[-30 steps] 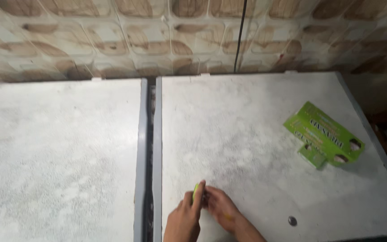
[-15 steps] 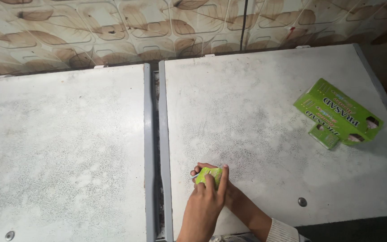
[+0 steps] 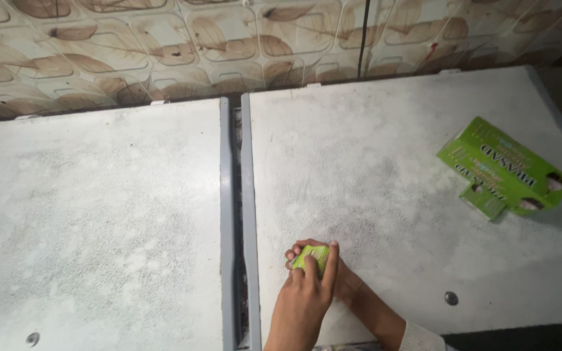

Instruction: The person opens a small green box and removes several thin sticks. They insert the sticks into a small cylindrical base to assemble candles. The person repeats this process with multiple sticks and bases, placing the assembled candles on the surface.

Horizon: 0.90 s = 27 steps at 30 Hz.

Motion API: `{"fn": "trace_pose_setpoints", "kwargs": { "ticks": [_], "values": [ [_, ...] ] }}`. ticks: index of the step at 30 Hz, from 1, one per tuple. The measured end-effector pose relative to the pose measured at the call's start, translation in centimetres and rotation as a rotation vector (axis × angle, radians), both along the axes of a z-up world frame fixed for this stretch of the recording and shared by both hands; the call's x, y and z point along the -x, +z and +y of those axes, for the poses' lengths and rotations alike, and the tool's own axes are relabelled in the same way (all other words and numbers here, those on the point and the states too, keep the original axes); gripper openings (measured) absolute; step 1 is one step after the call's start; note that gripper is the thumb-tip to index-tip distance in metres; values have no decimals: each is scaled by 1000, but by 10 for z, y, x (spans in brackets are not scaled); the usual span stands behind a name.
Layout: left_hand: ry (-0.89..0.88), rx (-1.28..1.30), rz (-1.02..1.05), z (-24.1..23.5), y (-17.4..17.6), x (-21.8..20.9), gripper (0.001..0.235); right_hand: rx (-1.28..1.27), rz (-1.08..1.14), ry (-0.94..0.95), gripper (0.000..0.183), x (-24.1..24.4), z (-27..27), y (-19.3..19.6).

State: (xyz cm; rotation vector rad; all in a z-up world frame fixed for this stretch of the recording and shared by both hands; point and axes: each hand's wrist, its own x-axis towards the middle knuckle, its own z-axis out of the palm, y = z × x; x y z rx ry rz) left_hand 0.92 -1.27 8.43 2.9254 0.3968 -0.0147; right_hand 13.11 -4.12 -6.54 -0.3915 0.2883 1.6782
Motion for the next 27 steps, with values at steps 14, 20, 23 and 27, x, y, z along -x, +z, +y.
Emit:
{"fn": "trace_pose_setpoints", "kwargs": {
  "ticks": [14,20,23,27],
  "values": [
    [281,319,-198,19,-45,4,84,-3,-868,-158,36,0,-53,-47],
    [640,695,-435,34,-66,-7,78,-83,168,-225,37,-37,-33,-75],
    [722,868,-639,50,-82,-15,76,134,-30,-335,40,-50,-28,-56],
    [865,938,-513,62,-106,-31,80,212,-123,-436,43,-71,-34,-16]
  ]
}}
